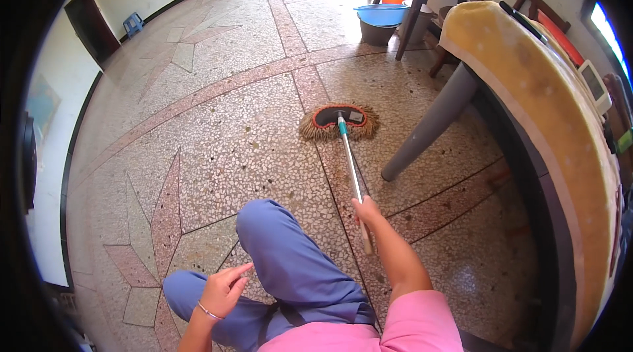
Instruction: Sweep the tiled floor using a broom.
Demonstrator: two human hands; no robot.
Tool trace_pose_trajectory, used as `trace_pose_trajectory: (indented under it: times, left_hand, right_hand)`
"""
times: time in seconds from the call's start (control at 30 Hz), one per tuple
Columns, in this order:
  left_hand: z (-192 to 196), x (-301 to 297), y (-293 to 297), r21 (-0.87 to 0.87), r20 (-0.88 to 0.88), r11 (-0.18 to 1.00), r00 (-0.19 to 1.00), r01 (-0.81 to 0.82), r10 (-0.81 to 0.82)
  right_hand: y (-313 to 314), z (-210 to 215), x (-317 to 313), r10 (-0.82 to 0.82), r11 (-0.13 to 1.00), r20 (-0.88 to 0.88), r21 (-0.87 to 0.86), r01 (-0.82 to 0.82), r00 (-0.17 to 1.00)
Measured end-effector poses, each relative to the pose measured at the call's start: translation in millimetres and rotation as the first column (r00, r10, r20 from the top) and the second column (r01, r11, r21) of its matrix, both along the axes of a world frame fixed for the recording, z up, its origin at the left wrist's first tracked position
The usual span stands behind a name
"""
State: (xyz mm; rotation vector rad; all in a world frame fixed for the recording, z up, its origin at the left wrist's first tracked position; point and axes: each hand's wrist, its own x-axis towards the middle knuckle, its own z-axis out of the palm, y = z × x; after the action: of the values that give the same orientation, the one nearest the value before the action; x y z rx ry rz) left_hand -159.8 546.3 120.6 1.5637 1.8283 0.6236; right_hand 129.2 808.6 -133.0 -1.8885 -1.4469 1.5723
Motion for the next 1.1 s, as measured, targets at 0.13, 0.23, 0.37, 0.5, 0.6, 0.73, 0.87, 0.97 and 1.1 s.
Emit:
trace_pose_trajectory:
  times: [0.13, 0.23, 0.37, 0.5, 0.6, 0.73, 0.87, 0.97, 1.1]
  left_hand:
    - [-7.7, -19.9, -15.5, 0.077, -0.045, 0.995, 0.997, -0.056, 0.059]
    - [-12.2, -29.9, -13.4, 0.03, -0.022, 0.996, 0.996, -0.083, 0.083]
    - [-22.8, -63.5, -10.2, -0.071, -0.049, 0.992, 0.994, -0.102, 0.099]
    - [-26.9, -88.7, 21.8, -0.12, -0.161, 0.992, 0.987, -0.047, 0.027]
    - [-47.5, -96.9, 41.1, -0.046, -0.173, 0.999, 0.985, -0.012, 0.004]
    - [-79.0, -96.4, 54.3, -0.038, -0.209, 0.999, 0.978, -0.003, -0.005]
    - [-85.8, -104.9, 45.8, -0.291, -0.338, 0.956, 0.932, 0.029, -0.131]
    - [-90.2, -107.7, 38.8, -0.204, -0.287, 0.979, 0.954, 0.024, -0.083]
    - [-84.4, -109.5, 25.1, -0.28, -0.341, 0.96, 0.935, -0.005, -0.095]
  right_hand:
    - [-57.9, 14.0, -10.8, -0.001, 0.98, -0.047, -0.197, -0.008, 0.999]
    - [-131.1, 9.3, 53.2, -0.001, 0.973, -0.065, -0.232, -0.014, 0.998]
    - [-179.7, 57.7, 56.2, -0.085, 0.908, -0.013, -0.414, 0.072, 0.996]
    - [-124.9, 96.1, 6.4, -0.111, 0.867, -0.056, -0.494, 0.069, 0.992]
    - [-39.5, 84.2, -41.1, -0.021, 0.908, -0.134, -0.418, -0.037, 0.991]
    - [82.0, 61.5, -81.2, -0.008, 0.976, -0.17, -0.216, -0.029, 0.985]
    - [80.1, 51.7, -102.4, 0.012, 0.984, -0.066, -0.178, -0.024, 0.998]
    - [21.8, 45.5, -92.1, 0.163, 0.977, 0.088, -0.153, -0.148, 0.983]
    - [-75.4, 103.0, -25.3, 0.43, 0.885, 0.121, -0.25, -0.392, 0.895]
